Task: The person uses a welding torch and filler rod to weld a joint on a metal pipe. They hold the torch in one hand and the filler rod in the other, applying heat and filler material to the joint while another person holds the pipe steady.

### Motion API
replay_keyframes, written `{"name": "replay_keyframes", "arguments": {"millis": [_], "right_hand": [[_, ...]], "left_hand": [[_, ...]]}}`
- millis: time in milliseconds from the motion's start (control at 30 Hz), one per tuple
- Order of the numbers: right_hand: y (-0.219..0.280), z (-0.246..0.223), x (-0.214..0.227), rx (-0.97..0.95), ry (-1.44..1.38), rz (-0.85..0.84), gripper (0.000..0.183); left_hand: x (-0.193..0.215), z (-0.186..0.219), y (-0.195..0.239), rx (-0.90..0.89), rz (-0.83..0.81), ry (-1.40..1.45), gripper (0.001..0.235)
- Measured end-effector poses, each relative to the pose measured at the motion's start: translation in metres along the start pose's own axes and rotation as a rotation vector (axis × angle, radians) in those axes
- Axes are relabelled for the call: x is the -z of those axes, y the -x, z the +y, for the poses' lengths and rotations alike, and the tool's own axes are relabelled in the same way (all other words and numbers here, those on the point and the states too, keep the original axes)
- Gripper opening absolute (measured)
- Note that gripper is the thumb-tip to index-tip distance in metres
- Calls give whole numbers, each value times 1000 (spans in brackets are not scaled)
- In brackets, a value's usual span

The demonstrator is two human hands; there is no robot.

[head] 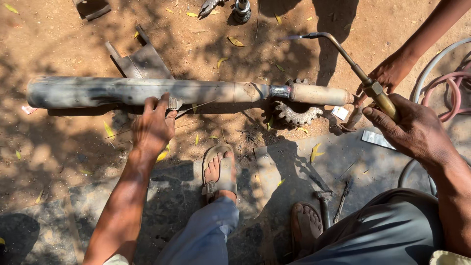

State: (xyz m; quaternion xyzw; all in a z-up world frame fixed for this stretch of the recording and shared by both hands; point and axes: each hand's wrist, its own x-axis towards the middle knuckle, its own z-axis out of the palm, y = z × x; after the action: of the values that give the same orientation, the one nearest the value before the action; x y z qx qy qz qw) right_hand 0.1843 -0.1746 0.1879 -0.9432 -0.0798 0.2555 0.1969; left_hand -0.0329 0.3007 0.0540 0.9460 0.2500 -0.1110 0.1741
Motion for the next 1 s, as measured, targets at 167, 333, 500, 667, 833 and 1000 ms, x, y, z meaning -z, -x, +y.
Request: {"name": "replay_keyframes", "arguments": {"millis": [167, 333, 500, 667, 833, 1000], "right_hand": [[4, 3, 1, 40, 14, 11, 36], [7, 13, -1, -23, 50, -6, 39], [4, 18, -3, 75, -38, -15, 38], [3, 25, -5, 233, 155, -1, 40], [-8, 43, -6, 141, 312, -49, 36], [-23, 78, -25, 203, -25, 45, 39]], "left_hand": [[-14, -13, -3, -31, 74, 69, 52], [-15, -15, -9, -100, 51, 208, 54], [-47, -21, -1, 89, -159, 174, 52], [-108, -51, 37, -272, 187, 112, 51], [-159, -61, 49, -33, -182, -62, 13], [-203, -69, 57, 70, -75, 148, 16]]}}
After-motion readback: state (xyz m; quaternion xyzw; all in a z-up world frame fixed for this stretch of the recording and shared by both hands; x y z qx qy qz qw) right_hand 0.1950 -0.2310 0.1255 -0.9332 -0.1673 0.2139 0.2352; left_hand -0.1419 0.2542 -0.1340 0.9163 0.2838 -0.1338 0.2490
